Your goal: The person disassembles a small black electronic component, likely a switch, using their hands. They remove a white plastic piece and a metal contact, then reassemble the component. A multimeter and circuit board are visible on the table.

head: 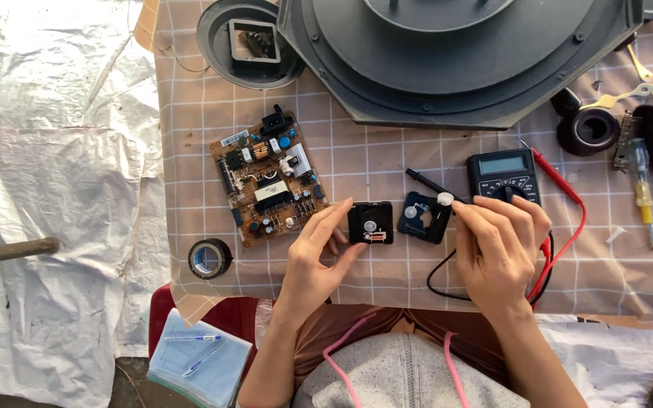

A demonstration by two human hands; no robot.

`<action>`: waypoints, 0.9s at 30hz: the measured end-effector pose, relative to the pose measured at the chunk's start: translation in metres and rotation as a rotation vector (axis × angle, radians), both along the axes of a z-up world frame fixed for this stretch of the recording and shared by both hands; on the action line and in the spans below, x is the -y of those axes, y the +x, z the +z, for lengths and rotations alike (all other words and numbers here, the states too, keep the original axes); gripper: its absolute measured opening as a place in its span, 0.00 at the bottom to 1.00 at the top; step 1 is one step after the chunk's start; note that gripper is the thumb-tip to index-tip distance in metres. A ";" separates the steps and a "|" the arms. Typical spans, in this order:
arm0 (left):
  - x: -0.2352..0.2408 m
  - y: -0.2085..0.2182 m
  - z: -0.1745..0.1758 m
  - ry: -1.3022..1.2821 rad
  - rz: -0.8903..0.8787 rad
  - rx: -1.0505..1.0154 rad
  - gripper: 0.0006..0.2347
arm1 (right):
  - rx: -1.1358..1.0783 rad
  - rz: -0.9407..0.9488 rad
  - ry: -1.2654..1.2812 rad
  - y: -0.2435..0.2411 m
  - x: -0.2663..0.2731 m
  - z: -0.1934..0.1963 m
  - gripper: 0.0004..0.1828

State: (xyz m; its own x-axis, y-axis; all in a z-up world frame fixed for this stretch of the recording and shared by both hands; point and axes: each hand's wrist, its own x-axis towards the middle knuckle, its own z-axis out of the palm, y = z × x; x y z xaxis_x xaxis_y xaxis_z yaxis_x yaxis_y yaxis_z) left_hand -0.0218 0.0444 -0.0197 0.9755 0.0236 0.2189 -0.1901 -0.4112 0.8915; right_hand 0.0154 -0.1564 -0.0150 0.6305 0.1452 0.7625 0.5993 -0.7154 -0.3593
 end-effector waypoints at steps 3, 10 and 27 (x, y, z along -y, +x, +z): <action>-0.001 0.000 0.003 -0.021 -0.020 -0.013 0.26 | 0.026 -0.061 -0.023 0.000 0.003 -0.003 0.08; 0.000 0.001 -0.002 -0.022 0.023 0.029 0.23 | 0.025 -0.093 -0.046 0.001 0.004 -0.006 0.09; -0.007 -0.003 0.011 -0.243 -0.042 0.063 0.20 | -0.070 -0.114 -0.165 -0.006 0.003 0.000 0.04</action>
